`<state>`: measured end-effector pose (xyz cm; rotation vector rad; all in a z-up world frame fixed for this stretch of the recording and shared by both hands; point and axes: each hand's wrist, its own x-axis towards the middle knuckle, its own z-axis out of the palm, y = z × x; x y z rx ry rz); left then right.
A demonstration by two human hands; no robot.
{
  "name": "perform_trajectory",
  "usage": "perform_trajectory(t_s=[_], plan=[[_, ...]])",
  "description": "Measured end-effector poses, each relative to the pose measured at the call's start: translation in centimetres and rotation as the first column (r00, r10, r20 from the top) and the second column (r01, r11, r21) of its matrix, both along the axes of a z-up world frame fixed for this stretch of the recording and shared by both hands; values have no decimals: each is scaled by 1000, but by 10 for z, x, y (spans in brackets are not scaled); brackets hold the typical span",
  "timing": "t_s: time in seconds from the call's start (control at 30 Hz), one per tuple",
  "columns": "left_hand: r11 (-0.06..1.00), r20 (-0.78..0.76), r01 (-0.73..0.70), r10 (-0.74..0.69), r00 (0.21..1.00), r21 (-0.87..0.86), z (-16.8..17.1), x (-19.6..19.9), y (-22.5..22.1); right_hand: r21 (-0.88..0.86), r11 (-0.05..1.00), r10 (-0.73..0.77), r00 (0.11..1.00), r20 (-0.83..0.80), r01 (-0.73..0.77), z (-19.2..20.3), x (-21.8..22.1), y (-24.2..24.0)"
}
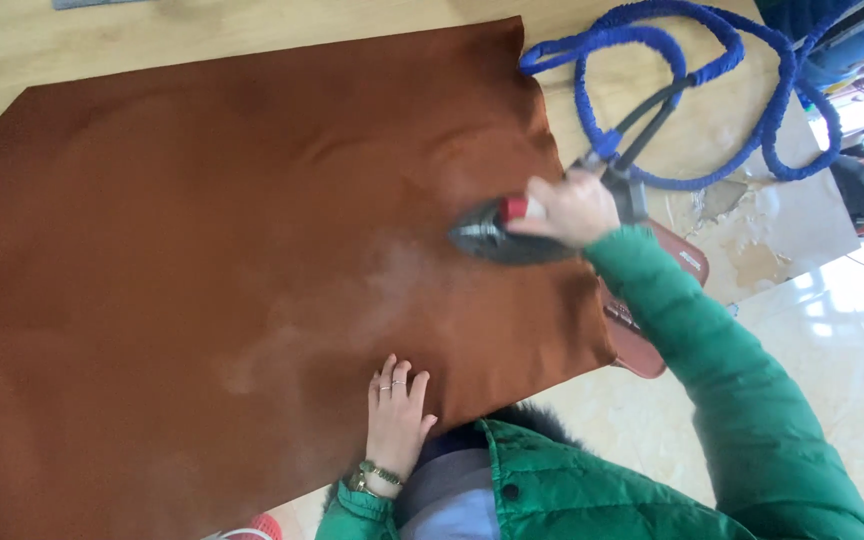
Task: The person is ironing a large piece of brown fabric on a work table using a professional steam iron.
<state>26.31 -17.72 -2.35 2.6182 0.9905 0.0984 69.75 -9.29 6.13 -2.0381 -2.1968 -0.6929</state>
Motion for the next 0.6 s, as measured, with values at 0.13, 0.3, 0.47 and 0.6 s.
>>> perform_trajectory(t_s=[0.13, 0.3, 0.47, 0.6], plan=[[1000, -28, 19, -18, 999, 22, -3, 10, 3, -129, 981, 132, 985, -115, -146, 13, -22, -37], [999, -48, 50, -50, 998, 2, -3, 23, 7, -78, 995, 59, 992, -107, -67, 15, -42, -33], [993, -24, 61, -64, 998, -99, 11, 30, 15, -39, 941, -339, 935, -103, 337, 1, -33, 19], [997, -37, 52, -54, 998, -63, 12, 29, 19, -12, 943, -332, 939, -88, 332, 1, -6, 74]])
